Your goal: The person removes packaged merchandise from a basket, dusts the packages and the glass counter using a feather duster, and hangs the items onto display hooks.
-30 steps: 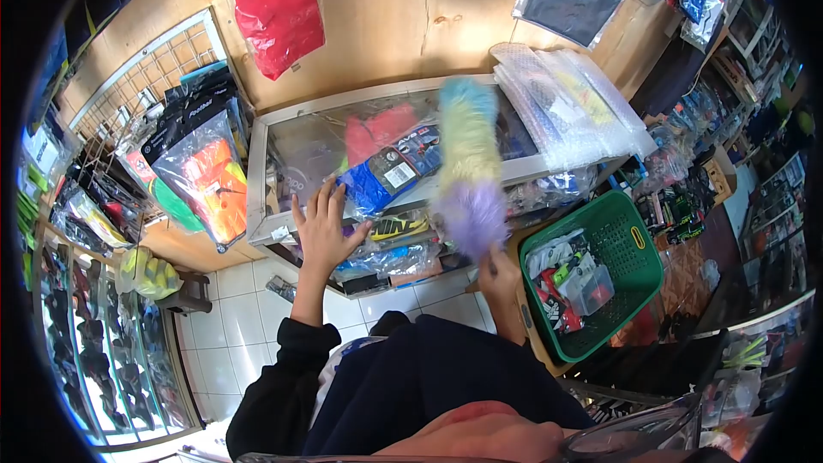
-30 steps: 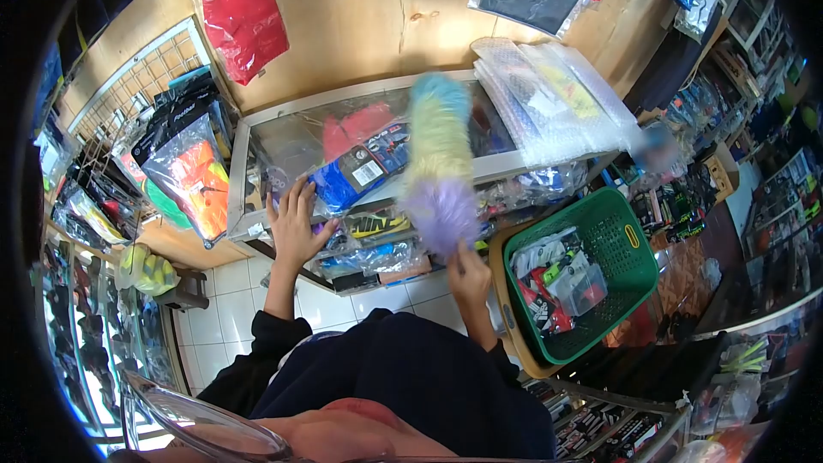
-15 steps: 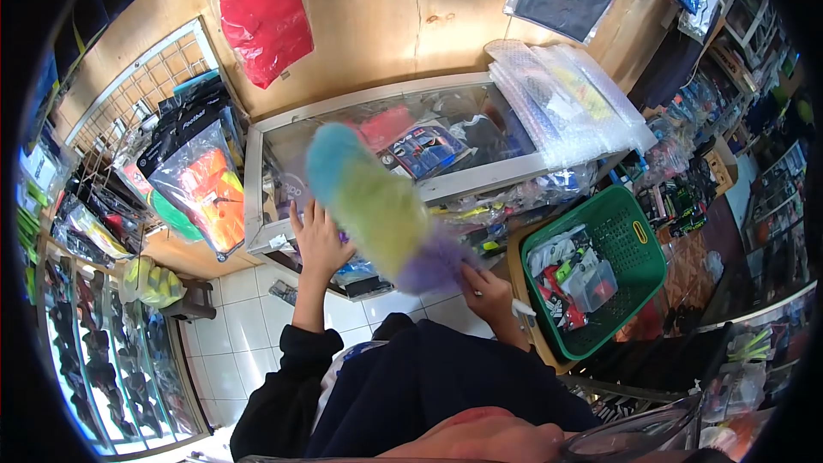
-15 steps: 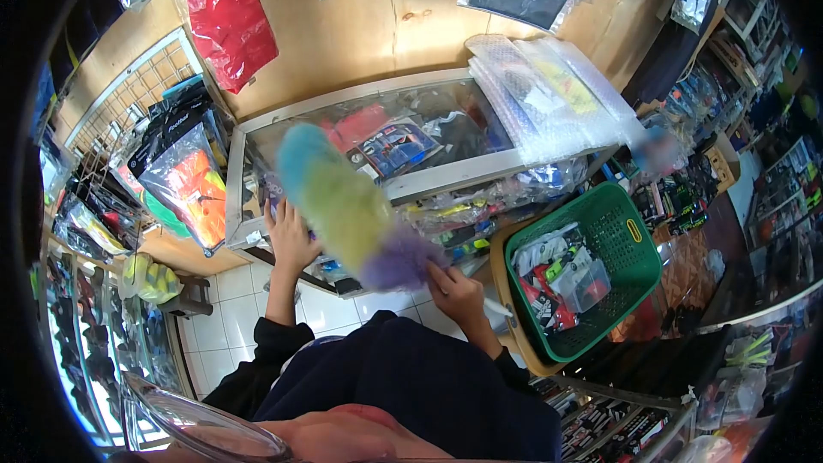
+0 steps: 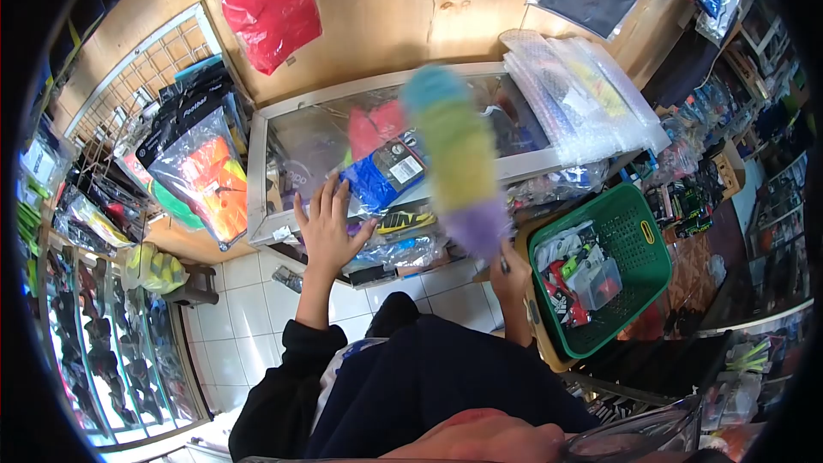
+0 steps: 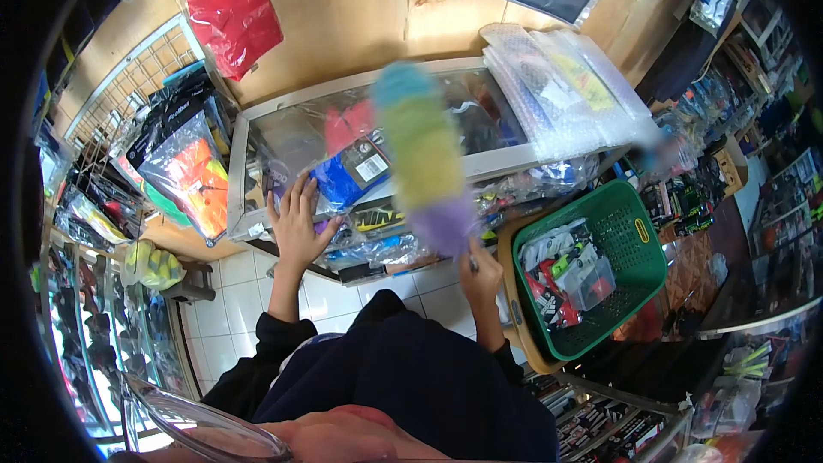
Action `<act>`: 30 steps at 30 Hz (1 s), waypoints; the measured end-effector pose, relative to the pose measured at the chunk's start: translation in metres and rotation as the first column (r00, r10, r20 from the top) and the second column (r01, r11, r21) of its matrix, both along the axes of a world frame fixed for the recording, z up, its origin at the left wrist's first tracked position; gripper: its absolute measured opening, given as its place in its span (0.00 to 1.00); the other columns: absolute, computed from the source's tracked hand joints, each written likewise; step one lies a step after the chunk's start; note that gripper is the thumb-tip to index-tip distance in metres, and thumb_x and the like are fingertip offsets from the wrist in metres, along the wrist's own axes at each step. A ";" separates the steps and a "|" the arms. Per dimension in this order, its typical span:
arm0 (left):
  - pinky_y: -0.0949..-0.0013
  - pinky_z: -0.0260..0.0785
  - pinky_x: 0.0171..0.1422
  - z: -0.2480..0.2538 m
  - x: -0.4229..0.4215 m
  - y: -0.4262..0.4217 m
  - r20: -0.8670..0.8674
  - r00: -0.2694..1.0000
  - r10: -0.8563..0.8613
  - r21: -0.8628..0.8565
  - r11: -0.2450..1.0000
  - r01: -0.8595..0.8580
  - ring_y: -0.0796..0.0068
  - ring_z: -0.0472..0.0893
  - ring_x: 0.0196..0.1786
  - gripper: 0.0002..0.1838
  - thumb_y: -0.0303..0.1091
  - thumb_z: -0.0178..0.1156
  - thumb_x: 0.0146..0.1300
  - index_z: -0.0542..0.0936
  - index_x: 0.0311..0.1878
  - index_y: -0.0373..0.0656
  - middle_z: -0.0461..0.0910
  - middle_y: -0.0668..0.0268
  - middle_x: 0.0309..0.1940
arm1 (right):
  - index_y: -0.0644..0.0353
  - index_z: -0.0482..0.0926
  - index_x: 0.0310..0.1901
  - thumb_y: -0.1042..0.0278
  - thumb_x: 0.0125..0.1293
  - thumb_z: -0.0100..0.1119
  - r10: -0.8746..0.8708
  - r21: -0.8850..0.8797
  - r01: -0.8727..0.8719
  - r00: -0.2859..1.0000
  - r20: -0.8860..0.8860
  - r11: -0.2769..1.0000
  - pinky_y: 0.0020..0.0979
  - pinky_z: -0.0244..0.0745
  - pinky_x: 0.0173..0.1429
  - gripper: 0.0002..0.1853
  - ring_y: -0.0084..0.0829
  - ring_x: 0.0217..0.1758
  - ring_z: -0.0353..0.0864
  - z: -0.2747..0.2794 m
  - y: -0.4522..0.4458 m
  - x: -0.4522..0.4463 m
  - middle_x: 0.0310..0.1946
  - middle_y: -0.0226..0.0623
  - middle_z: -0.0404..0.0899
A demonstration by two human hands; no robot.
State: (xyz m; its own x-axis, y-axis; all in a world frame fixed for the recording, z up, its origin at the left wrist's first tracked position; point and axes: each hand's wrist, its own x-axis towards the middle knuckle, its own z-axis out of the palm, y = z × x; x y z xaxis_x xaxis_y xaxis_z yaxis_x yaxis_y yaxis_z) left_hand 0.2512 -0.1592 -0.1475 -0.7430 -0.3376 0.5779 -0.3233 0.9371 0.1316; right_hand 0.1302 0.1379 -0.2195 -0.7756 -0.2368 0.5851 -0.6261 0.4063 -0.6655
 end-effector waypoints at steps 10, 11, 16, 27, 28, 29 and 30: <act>0.42 0.37 0.73 0.000 0.002 -0.003 0.116 0.993 -0.004 0.026 1.000 0.001 0.60 0.67 0.65 0.38 0.61 0.58 0.54 0.72 0.60 0.42 0.68 0.60 0.64 | 0.60 0.82 0.45 0.75 0.53 0.64 0.203 0.240 -0.176 0.975 -0.091 0.955 0.35 0.72 0.26 0.15 0.43 0.21 0.76 0.024 -0.003 0.004 0.21 0.38 0.74; 0.43 0.37 0.73 0.005 -0.001 -0.001 0.032 0.999 0.003 0.050 0.999 -0.005 0.59 0.67 0.65 0.38 0.61 0.58 0.54 0.72 0.60 0.42 0.68 0.60 0.64 | 0.61 0.82 0.45 0.75 0.54 0.64 0.112 0.167 -0.107 0.993 -0.025 0.980 0.35 0.72 0.26 0.15 0.43 0.22 0.77 0.019 -0.005 -0.007 0.21 0.39 0.75; 0.44 0.39 0.73 0.007 -0.002 -0.001 0.038 0.999 -0.004 0.048 0.999 0.003 0.59 0.67 0.65 0.38 0.60 0.59 0.53 0.71 0.60 0.41 0.67 0.58 0.64 | 0.60 0.81 0.47 0.74 0.53 0.64 0.137 0.157 -0.118 0.984 -0.117 0.981 0.36 0.72 0.26 0.17 0.44 0.23 0.77 0.024 -0.015 -0.007 0.23 0.41 0.75; 0.45 0.41 0.73 0.007 -0.003 -0.001 0.034 0.999 -0.001 0.044 0.999 -0.001 0.59 0.68 0.64 0.37 0.59 0.59 0.54 0.71 0.60 0.41 0.68 0.59 0.64 | 0.58 0.82 0.46 0.74 0.55 0.63 0.083 0.102 -0.079 0.996 -0.033 0.992 0.35 0.73 0.26 0.15 0.41 0.22 0.77 0.022 -0.008 -0.009 0.22 0.41 0.75; 0.45 0.41 0.73 0.005 -0.001 -0.003 0.034 0.999 0.000 0.041 0.999 -0.002 0.59 0.68 0.64 0.37 0.59 0.59 0.54 0.71 0.60 0.41 0.68 0.59 0.64 | 0.58 0.82 0.46 0.74 0.55 0.63 0.084 0.099 -0.080 0.996 -0.033 0.992 0.35 0.73 0.26 0.15 0.41 0.22 0.77 0.031 -0.007 -0.004 0.22 0.41 0.75; 0.46 0.41 0.72 0.000 0.000 -0.005 0.120 0.992 0.030 0.028 0.999 -0.033 0.59 0.68 0.64 0.37 0.59 0.59 0.54 0.71 0.60 0.41 0.68 0.59 0.64 | 0.58 0.82 0.46 0.74 0.55 0.63 0.186 0.214 -0.172 0.981 -0.049 0.962 0.36 0.73 0.27 0.15 0.42 0.22 0.77 0.041 -0.003 0.002 0.22 0.42 0.74; 0.46 0.42 0.72 0.000 0.001 -0.005 0.204 0.977 0.059 0.014 0.998 -0.063 0.59 0.68 0.64 0.37 0.59 0.59 0.54 0.71 0.60 0.41 0.68 0.59 0.64 | 0.58 0.82 0.46 0.75 0.55 0.63 0.287 0.327 -0.255 0.957 -0.051 0.910 0.36 0.73 0.27 0.15 0.43 0.23 0.77 0.048 -0.001 0.006 0.22 0.42 0.74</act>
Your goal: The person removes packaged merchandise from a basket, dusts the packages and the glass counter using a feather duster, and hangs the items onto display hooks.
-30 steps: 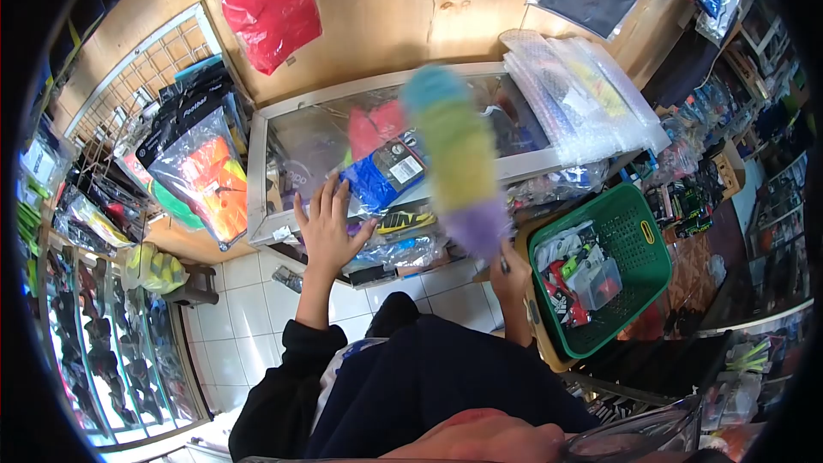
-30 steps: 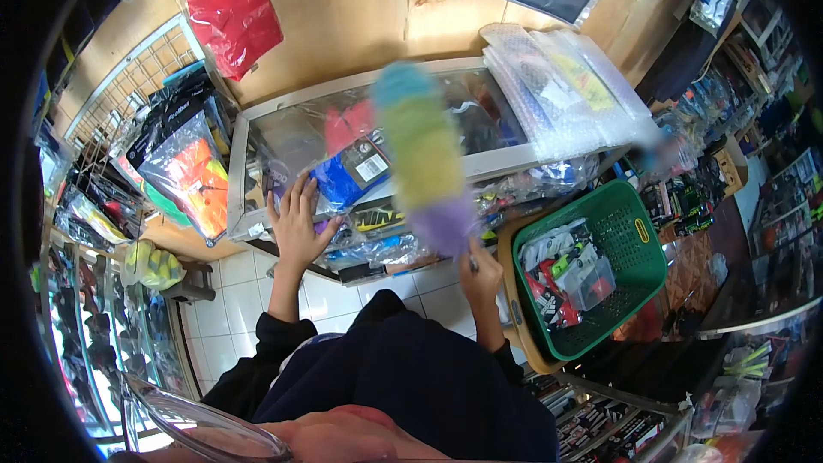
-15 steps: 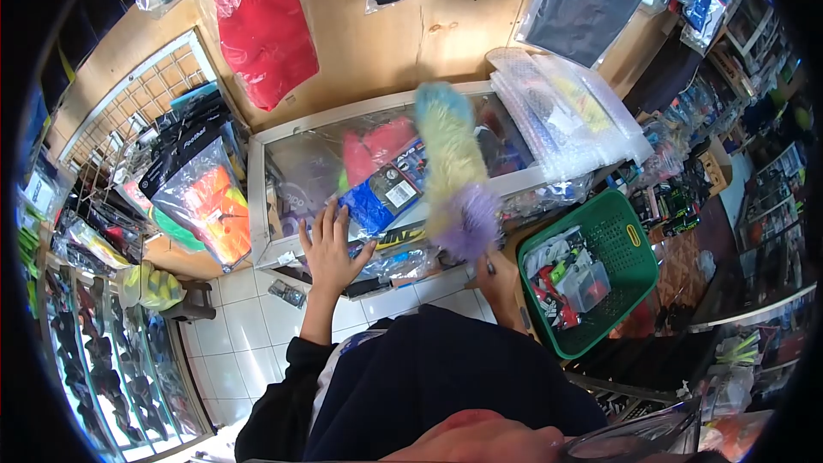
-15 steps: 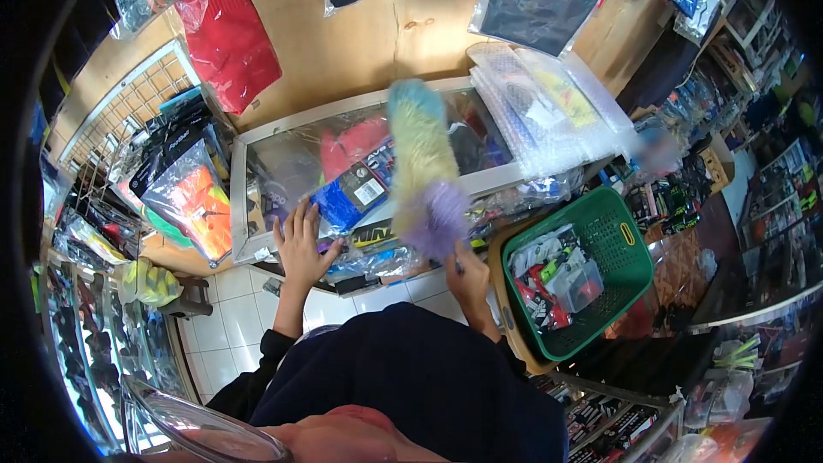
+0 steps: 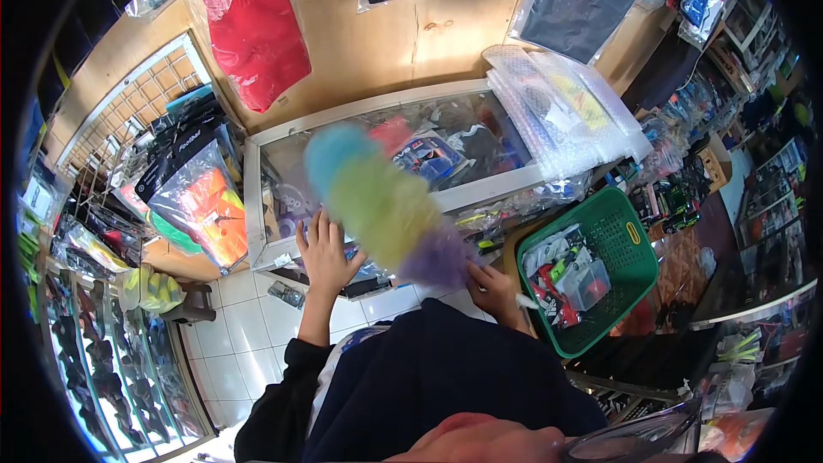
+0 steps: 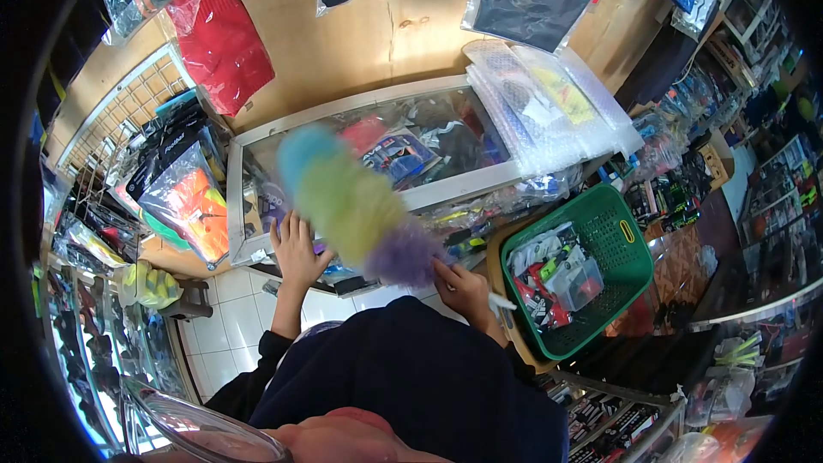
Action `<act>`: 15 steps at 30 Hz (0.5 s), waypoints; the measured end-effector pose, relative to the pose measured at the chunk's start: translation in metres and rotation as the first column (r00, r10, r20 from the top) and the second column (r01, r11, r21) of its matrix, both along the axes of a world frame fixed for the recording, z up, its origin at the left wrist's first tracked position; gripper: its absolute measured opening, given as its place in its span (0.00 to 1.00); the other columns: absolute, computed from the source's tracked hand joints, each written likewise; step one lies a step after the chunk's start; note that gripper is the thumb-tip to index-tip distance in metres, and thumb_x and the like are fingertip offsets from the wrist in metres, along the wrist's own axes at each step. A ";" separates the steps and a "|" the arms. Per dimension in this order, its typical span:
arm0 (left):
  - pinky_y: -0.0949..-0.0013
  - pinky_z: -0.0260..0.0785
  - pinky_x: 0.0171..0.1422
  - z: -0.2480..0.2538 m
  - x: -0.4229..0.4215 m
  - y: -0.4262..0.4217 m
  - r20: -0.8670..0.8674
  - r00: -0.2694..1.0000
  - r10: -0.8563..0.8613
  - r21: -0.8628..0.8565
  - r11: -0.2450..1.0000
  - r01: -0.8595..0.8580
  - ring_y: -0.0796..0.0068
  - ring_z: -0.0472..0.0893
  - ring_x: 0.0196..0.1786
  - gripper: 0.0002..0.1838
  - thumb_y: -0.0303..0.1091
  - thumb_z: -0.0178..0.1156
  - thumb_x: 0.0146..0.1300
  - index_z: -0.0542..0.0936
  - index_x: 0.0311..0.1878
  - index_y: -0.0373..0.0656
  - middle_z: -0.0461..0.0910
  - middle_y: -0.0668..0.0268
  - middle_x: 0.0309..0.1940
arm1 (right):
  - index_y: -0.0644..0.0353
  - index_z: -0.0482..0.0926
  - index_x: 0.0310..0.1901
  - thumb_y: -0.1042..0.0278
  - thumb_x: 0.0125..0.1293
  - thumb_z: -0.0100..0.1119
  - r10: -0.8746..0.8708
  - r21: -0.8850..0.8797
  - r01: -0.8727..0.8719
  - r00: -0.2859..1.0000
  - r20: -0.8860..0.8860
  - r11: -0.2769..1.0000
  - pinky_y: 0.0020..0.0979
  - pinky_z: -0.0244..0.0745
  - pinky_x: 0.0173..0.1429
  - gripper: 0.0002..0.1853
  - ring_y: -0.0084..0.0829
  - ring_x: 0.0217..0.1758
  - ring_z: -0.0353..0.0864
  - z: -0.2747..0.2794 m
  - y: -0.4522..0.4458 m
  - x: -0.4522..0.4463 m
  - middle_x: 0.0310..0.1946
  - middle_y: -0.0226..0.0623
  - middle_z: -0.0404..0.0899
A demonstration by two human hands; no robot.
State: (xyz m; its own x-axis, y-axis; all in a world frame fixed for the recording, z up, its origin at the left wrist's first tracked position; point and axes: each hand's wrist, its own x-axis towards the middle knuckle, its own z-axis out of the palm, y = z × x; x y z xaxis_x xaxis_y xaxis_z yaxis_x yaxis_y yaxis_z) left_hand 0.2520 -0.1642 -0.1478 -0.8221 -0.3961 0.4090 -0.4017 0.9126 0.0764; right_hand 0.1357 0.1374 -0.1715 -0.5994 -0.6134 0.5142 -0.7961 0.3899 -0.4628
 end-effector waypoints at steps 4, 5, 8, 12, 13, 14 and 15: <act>0.48 0.43 0.72 0.004 -0.003 0.003 -0.134 0.990 -0.039 -0.004 0.999 0.038 0.60 0.67 0.65 0.40 0.61 0.58 0.53 0.68 0.63 0.43 0.64 0.62 0.68 | 0.55 0.82 0.46 0.74 0.54 0.64 -0.134 -0.115 0.127 0.989 -0.056 0.985 0.37 0.73 0.27 0.15 0.44 0.22 0.77 -0.018 -0.005 -0.024 0.22 0.40 0.74; 0.48 0.44 0.72 0.004 -0.003 0.003 -0.139 0.990 -0.036 0.000 0.999 0.036 0.60 0.67 0.65 0.40 0.61 0.58 0.53 0.68 0.63 0.43 0.64 0.62 0.68 | 0.54 0.82 0.46 0.74 0.53 0.64 -0.195 -0.219 0.191 0.981 0.005 0.957 0.38 0.73 0.27 0.16 0.44 0.22 0.77 -0.021 -0.013 -0.026 0.22 0.39 0.74; 0.49 0.44 0.72 0.004 -0.005 0.004 -0.146 0.989 -0.036 -0.002 0.999 0.036 0.61 0.67 0.65 0.40 0.61 0.58 0.53 0.68 0.63 0.43 0.64 0.62 0.68 | 0.52 0.82 0.47 0.73 0.53 0.64 -0.181 -0.195 0.189 0.982 0.055 0.962 0.38 0.73 0.27 0.17 0.43 0.22 0.77 -0.024 -0.010 -0.014 0.22 0.38 0.74; 0.46 0.44 0.72 0.006 -0.006 0.005 -0.159 0.986 -0.041 0.023 0.999 0.045 0.59 0.68 0.64 0.38 0.59 0.60 0.53 0.71 0.60 0.41 0.67 0.59 0.65 | 0.55 0.82 0.48 0.74 0.54 0.65 -0.123 -0.055 0.125 0.992 0.026 0.991 0.37 0.72 0.26 0.17 0.40 0.21 0.77 -0.020 0.003 -0.011 0.20 0.38 0.74; 0.46 0.44 0.72 0.005 -0.006 0.005 -0.151 0.988 -0.038 0.028 0.999 0.043 0.59 0.68 0.64 0.38 0.59 0.60 0.53 0.71 0.60 0.41 0.67 0.59 0.65 | 0.55 0.82 0.48 0.73 0.54 0.65 -0.181 -0.040 0.182 0.983 0.028 0.983 0.36 0.72 0.26 0.17 0.39 0.20 0.77 -0.026 0.006 -0.017 0.20 0.37 0.74; 0.46 0.44 0.72 0.004 -0.006 0.005 -0.159 0.987 -0.040 0.029 0.999 0.045 0.59 0.68 0.64 0.38 0.59 0.60 0.53 0.71 0.60 0.41 0.67 0.58 0.66 | 0.55 0.82 0.50 0.74 0.55 0.64 -0.235 -0.128 0.243 0.969 0.074 0.962 0.35 0.74 0.28 0.18 0.37 0.23 0.79 -0.032 0.004 -0.024 0.24 0.40 0.78; 0.46 0.44 0.72 0.003 -0.007 0.004 -0.169 0.985 -0.042 0.029 0.998 0.047 0.59 0.67 0.65 0.38 0.59 0.60 0.53 0.71 0.60 0.41 0.67 0.58 0.66 | 0.56 0.80 0.53 0.73 0.59 0.62 -0.238 -0.275 0.256 0.966 0.096 0.927 0.34 0.75 0.29 0.18 0.38 0.25 0.81 -0.031 -0.005 -0.030 0.27 0.48 0.80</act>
